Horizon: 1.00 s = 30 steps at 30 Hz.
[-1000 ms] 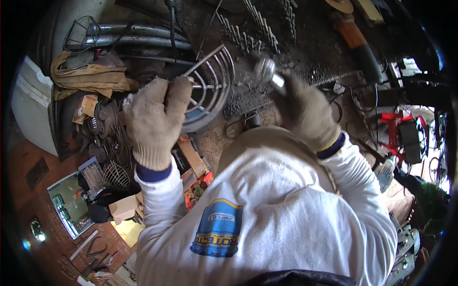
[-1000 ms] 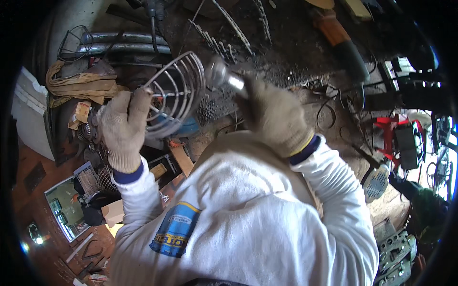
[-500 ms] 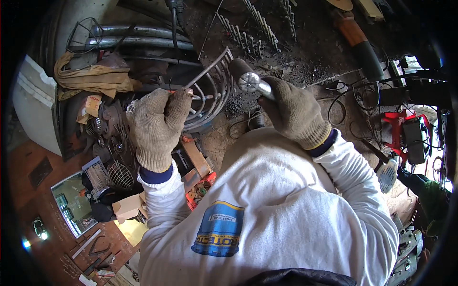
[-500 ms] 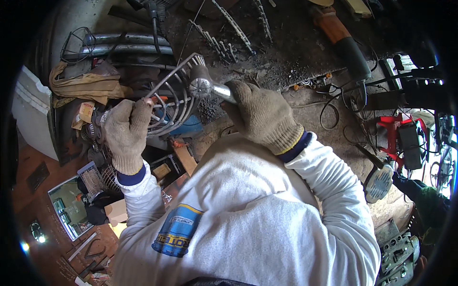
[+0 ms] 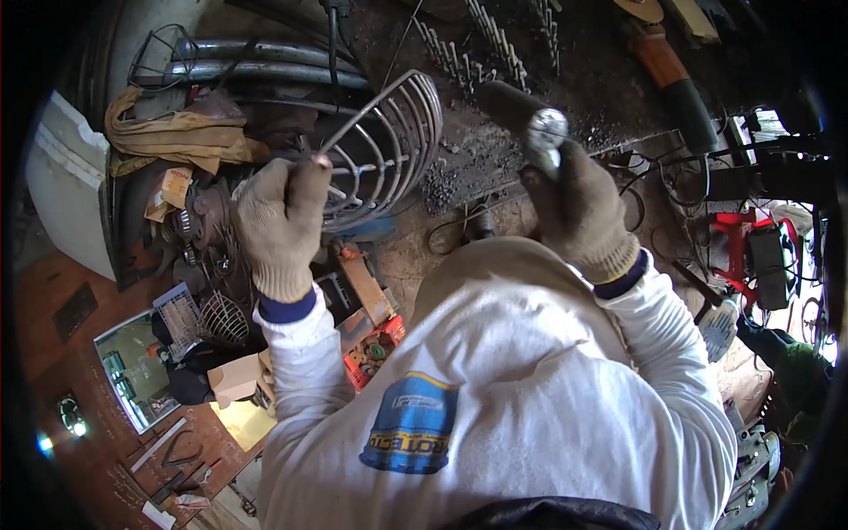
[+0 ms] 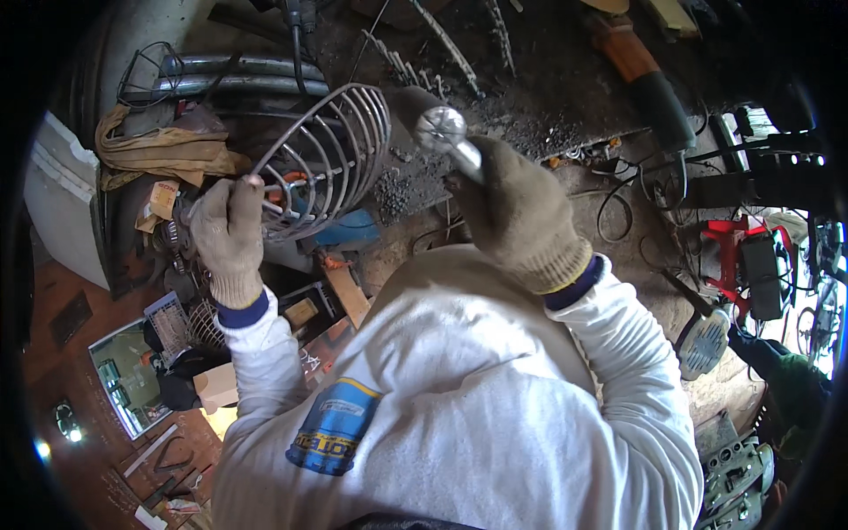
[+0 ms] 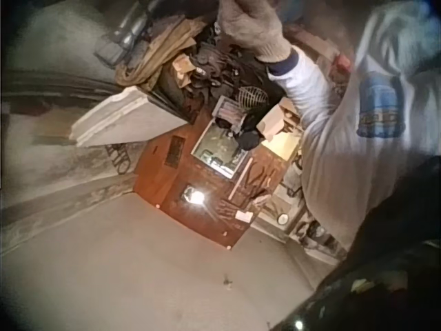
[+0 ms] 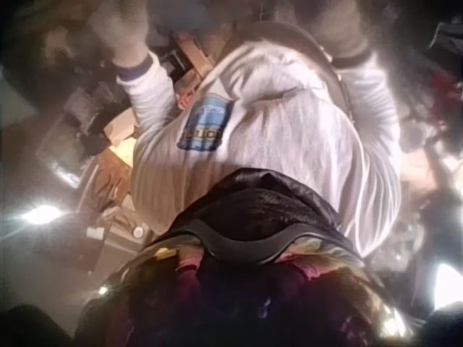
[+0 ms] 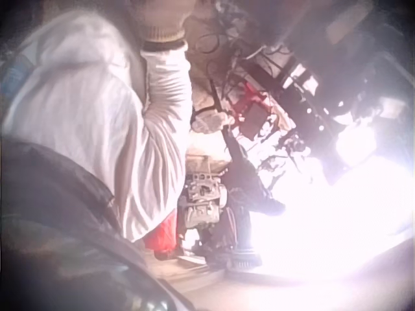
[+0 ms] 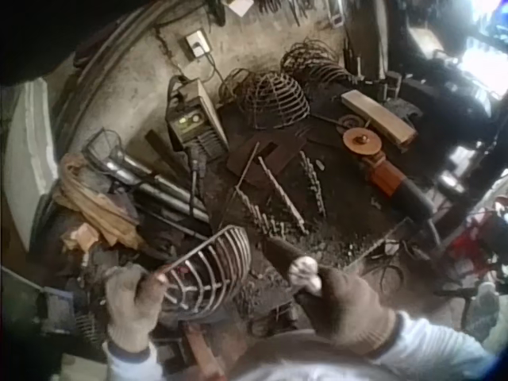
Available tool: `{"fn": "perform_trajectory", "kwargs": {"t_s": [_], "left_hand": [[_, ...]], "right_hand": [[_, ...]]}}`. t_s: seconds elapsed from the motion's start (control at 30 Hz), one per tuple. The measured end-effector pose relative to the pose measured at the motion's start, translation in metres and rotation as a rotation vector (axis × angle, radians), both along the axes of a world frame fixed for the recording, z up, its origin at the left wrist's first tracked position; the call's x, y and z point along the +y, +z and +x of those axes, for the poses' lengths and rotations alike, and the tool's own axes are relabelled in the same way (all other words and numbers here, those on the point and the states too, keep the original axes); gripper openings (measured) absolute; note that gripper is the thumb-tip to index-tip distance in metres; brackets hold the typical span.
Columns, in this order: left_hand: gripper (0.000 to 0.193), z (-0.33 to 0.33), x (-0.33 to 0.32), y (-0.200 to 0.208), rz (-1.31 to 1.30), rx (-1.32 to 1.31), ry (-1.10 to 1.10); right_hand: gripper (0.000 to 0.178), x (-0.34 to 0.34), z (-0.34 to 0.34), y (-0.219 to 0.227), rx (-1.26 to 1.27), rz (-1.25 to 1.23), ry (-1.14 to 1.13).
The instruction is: The person uses a hammer to shape a metal cage-like structure and then welds parts of the frame together using a welding torch.
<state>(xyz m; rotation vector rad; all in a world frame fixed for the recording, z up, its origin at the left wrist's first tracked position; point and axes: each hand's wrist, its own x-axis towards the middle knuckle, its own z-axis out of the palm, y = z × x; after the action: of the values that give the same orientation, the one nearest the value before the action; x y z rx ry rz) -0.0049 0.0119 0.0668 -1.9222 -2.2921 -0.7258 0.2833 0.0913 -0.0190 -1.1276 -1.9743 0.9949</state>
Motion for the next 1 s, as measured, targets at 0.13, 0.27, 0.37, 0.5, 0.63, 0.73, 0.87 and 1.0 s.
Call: {"fn": "perform_trajectory", "kwargs": {"t_s": [0.13, 0.27, 0.37, 0.5, 0.63, 0.73, 0.87, 1.0], "left_hand": [[0.045, -0.028, -0.01, -0.003, 0.073, -0.227, 0.088], [0.049, -0.052, -0.016, -0.018, 0.347, -0.55, 0.189], [0.05, -0.059, -0.019, -0.013, 0.339, -0.88, 0.1], [0.051, -0.059, -0.021, -0.008, 0.327, -1.064, 0.03], [0.049, -0.058, -0.025, -0.01, 0.323, -1.043, 0.034], [0.049, -0.055, -0.026, -0.009, 0.275, -1.052, 0.04], [0.043, -0.045, -0.024, -0.019, 0.438, -0.659, 0.093], [0.042, -0.024, -0.021, 0.012, 0.162, -0.2, -0.021]], "right_hand": [[0.036, -0.001, 0.005, -0.014, -0.005, -0.053, 0.002], [0.034, -0.001, 0.006, -0.032, 0.063, -0.034, -0.03], [0.032, 0.001, 0.004, -0.032, 0.122, 0.023, -0.007], [0.032, -0.002, 0.003, -0.029, 0.172, -0.087, 0.023], [0.036, -0.005, 0.005, -0.037, 0.145, -0.032, 0.025], [0.039, -0.007, 0.008, -0.032, 0.097, -0.059, 0.041], [0.04, -0.01, 0.009, -0.023, 0.054, 0.108, 0.056], [0.043, -0.009, 0.007, -0.002, 0.065, 0.139, 0.161]]}}
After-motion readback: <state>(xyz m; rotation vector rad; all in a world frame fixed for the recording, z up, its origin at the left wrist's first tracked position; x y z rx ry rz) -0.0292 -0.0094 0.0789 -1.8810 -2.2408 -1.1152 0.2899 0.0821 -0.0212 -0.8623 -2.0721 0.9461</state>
